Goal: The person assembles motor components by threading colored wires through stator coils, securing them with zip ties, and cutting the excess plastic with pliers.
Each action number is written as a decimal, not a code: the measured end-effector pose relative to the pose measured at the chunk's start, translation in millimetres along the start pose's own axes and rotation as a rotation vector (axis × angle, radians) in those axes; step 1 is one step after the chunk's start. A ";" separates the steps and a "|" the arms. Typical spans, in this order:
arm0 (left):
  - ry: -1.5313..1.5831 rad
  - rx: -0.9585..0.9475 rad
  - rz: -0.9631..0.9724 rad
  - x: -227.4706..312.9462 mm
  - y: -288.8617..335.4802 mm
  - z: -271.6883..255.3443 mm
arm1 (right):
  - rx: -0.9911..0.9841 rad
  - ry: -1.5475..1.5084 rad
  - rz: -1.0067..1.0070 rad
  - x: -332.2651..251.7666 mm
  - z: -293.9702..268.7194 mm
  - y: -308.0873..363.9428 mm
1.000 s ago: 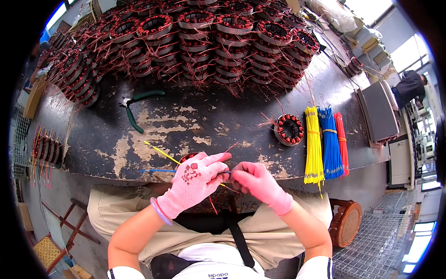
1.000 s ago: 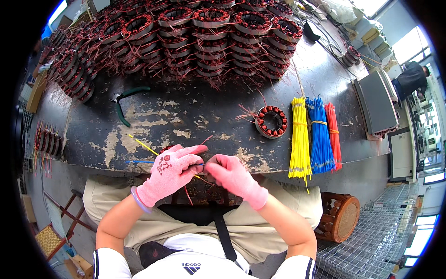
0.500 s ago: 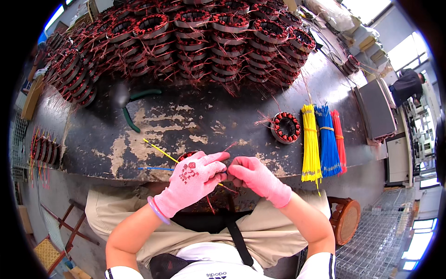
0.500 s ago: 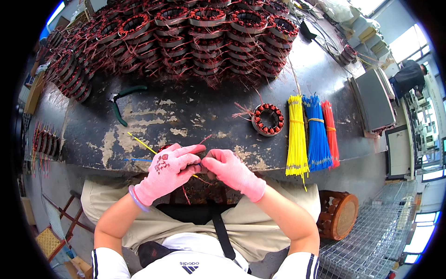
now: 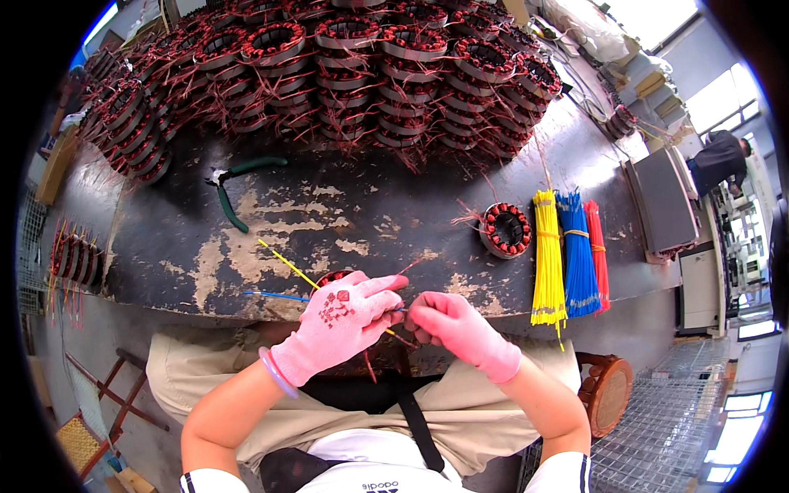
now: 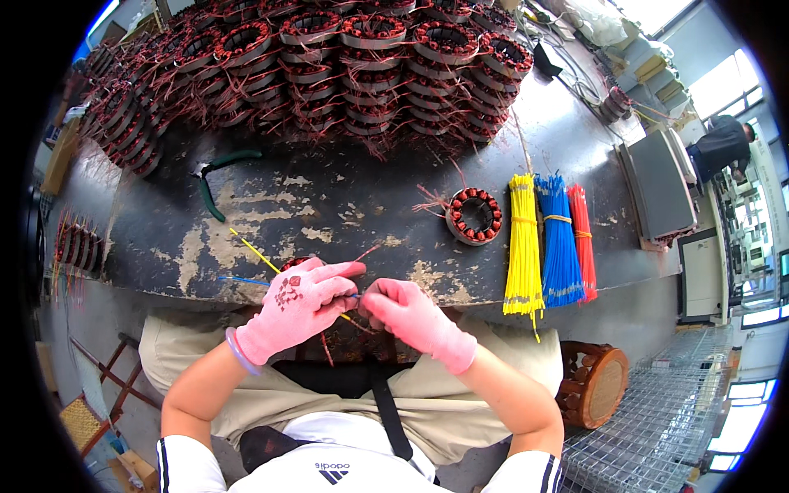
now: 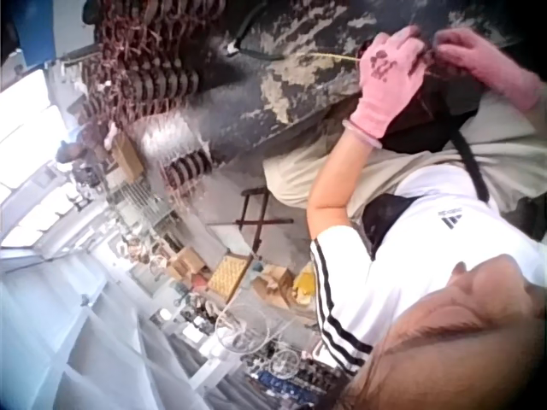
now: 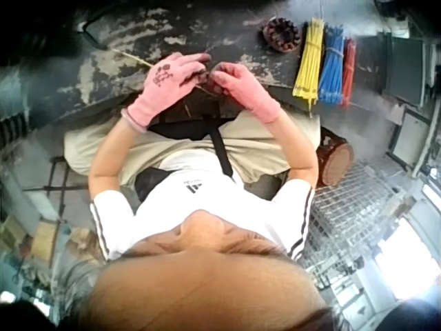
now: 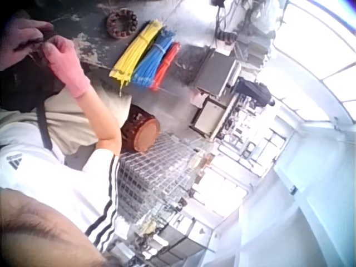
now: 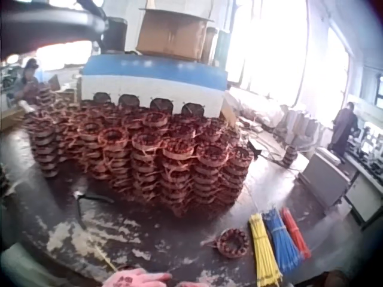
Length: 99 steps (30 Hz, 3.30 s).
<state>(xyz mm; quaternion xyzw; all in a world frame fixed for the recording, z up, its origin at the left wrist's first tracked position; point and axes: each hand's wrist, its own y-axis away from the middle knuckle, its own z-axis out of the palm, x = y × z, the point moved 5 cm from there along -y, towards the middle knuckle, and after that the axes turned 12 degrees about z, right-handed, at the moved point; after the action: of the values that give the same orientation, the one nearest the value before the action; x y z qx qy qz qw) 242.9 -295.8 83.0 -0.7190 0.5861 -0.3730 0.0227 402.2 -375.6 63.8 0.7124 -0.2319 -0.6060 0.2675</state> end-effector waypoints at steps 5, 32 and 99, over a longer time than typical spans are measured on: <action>0.005 0.039 -0.015 -1.3 -0.1 -1.1 | 0.408 0.300 -0.169 8.5 -37.9 46.5; -0.026 0.011 -0.014 -0.4 0.1 -1.7 | 0.415 0.493 -0.312 -4.9 10.8 2.9; -0.339 0.054 -0.077 -6.4 7.0 -9.8 | 0.566 0.533 -0.754 -16.6 -15.4 8.0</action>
<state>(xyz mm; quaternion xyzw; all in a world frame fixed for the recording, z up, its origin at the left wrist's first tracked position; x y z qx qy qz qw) 231.4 -288.5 83.5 -0.7927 0.5356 -0.2625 0.1260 414.7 -369.2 83.3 0.9195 -0.0385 -0.3720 -0.1213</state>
